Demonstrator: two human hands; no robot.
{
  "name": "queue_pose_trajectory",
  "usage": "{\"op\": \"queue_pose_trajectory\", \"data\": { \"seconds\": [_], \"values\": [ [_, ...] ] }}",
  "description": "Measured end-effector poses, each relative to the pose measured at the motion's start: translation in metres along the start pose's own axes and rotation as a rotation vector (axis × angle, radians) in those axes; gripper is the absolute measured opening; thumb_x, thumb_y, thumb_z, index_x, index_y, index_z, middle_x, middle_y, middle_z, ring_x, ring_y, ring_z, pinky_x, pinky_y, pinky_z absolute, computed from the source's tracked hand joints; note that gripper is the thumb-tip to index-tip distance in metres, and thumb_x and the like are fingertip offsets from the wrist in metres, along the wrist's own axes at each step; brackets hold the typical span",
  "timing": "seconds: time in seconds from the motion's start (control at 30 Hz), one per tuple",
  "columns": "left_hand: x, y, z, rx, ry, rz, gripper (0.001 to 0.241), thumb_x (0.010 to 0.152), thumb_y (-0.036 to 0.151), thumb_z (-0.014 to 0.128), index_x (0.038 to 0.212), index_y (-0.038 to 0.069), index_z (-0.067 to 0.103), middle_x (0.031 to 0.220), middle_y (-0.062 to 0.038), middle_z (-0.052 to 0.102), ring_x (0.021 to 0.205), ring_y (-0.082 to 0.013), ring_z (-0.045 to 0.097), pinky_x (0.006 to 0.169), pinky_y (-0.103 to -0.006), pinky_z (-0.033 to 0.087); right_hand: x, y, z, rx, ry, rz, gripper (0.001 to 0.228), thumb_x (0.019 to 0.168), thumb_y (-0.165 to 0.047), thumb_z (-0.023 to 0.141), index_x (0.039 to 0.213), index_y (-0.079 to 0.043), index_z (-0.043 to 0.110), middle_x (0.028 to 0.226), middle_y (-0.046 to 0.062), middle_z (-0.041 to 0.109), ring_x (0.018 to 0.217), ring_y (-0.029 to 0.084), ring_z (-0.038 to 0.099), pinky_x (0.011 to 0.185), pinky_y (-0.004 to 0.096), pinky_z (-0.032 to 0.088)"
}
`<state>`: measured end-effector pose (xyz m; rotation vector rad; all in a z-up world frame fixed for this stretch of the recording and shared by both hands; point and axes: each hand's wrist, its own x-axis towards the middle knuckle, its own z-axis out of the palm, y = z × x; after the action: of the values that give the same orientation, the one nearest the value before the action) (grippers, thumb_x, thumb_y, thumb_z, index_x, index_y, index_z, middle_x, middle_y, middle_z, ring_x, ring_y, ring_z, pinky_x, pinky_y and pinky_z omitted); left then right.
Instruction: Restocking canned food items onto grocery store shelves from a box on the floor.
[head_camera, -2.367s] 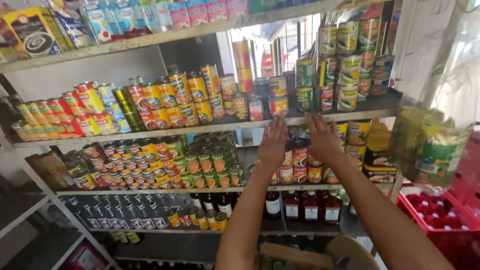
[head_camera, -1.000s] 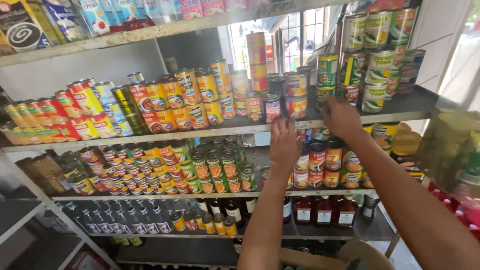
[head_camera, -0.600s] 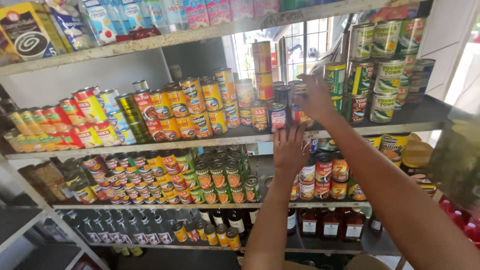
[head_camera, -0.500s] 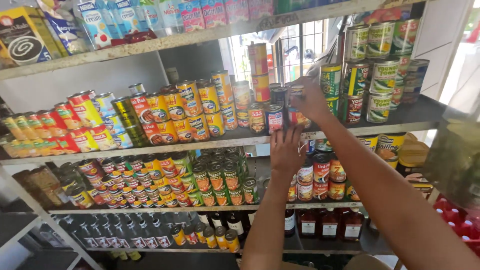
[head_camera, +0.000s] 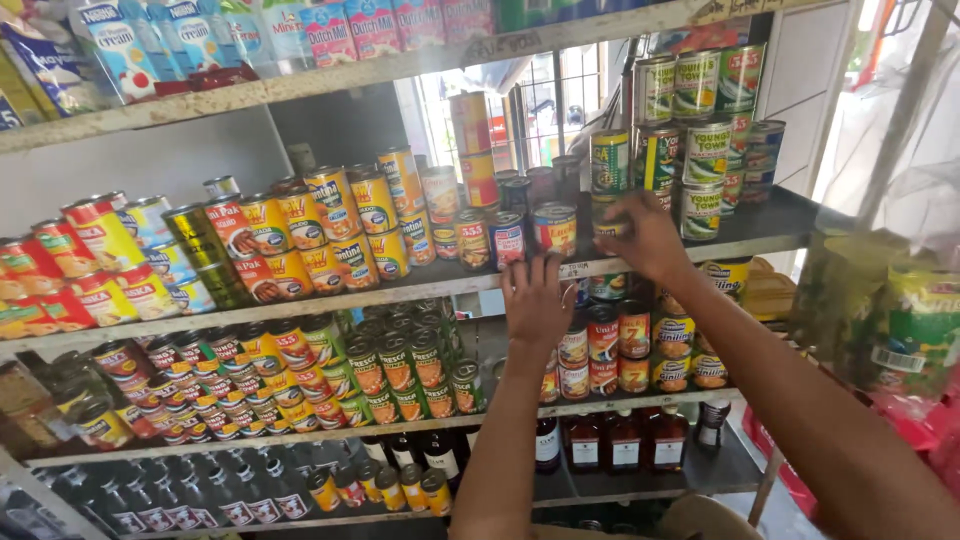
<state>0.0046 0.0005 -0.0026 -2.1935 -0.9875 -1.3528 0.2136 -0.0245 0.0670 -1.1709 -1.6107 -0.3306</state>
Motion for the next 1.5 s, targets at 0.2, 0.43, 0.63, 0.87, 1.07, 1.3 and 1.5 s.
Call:
{"op": "queue_pose_trajectory", "data": {
  "seconds": [0.2, 0.43, 0.63, 0.87, 1.07, 1.3, 1.5],
  "values": [
    [0.0, 0.0, -0.002, -0.009, 0.011, 0.01, 0.057, 0.086, 0.037, 0.072, 0.136, 0.014, 0.058, 0.13, -0.008, 0.059, 0.12, -0.0338, 0.051, 0.114, -0.055, 0.033, 0.011, 0.005, 0.008, -0.32, 0.189, -0.288, 0.013, 0.088, -0.017, 0.082, 0.096, -0.015, 0.072, 0.113, 0.006, 0.069, 0.11, 0.031, 0.06, 0.097, 0.048, 0.049],
    [0.004, -0.002, 0.018, -0.02, 0.037, -0.061, 0.061, 0.093, 0.034, 0.066, 0.144, 0.003, 0.053, 0.126, -0.016, 0.06, 0.119, -0.0369, 0.051, 0.116, -0.0532, 0.033, 0.043, -0.018, 0.029, -0.362, -0.073, -0.351, 0.023, 0.082, -0.021, 0.077, 0.104, -0.015, 0.073, 0.111, 0.009, 0.068, 0.11, 0.038, 0.057, 0.097, 0.047, 0.046],
    [0.013, 0.002, 0.017, -0.08, 0.02, -0.131, 0.068, 0.091, 0.034, 0.065, 0.144, -0.003, 0.046, 0.129, -0.021, 0.059, 0.123, -0.0403, 0.049, 0.115, -0.0536, 0.03, 0.05, -0.007, 0.039, -0.291, -0.145, -0.449, 0.023, 0.079, -0.022, 0.08, 0.095, -0.012, 0.068, 0.103, 0.011, 0.06, 0.111, 0.037, 0.054, 0.097, 0.051, 0.047],
    [0.017, 0.014, 0.027, -0.253, 0.08, -0.199, 0.087, 0.086, 0.024, 0.073, 0.153, -0.007, 0.029, 0.147, -0.028, 0.044, 0.133, -0.0488, 0.039, 0.116, -0.0567, 0.025, 0.029, -0.041, -0.003, -0.324, -0.042, -0.388, 0.016, 0.079, -0.014, 0.078, 0.093, -0.012, 0.069, 0.105, 0.011, 0.058, 0.106, 0.036, 0.057, 0.088, 0.048, 0.049],
    [0.042, 0.052, -0.042, -0.56, 0.227, -0.199, 0.088, 0.089, 0.021, 0.079, 0.155, -0.008, 0.028, 0.15, -0.032, 0.043, 0.14, -0.048, 0.042, 0.118, -0.0515, 0.035, 0.028, -0.106, -0.078, -0.173, 0.031, -0.504, 0.017, 0.079, -0.013, 0.081, 0.093, -0.013, 0.072, 0.11, 0.008, 0.059, 0.111, 0.035, 0.054, 0.097, 0.047, 0.047],
    [-0.002, 0.068, -0.12, -0.71, 0.166, -0.177, 0.09, 0.088, 0.021, 0.082, 0.155, -0.008, 0.029, 0.143, -0.029, 0.054, 0.133, -0.0398, 0.059, 0.111, -0.0408, 0.047, -0.031, -0.165, -0.105, -0.144, -0.117, -0.461, 0.023, 0.076, -0.013, 0.085, 0.094, -0.013, 0.071, 0.116, 0.008, 0.056, 0.117, 0.034, 0.05, 0.101, 0.047, 0.044],
    [-0.052, 0.031, -0.154, -1.008, -0.068, -0.208, 0.092, 0.087, 0.024, 0.079, 0.158, -0.001, 0.025, 0.141, -0.022, 0.059, 0.13, -0.0289, 0.062, 0.109, -0.0388, 0.053, -0.078, -0.192, -0.083, 0.157, -0.29, -0.366, 0.057, 0.077, -0.017, 0.084, 0.128, -0.014, 0.06, 0.139, 0.019, 0.044, 0.135, 0.039, 0.044, 0.109, 0.047, 0.038]
  ]
}}
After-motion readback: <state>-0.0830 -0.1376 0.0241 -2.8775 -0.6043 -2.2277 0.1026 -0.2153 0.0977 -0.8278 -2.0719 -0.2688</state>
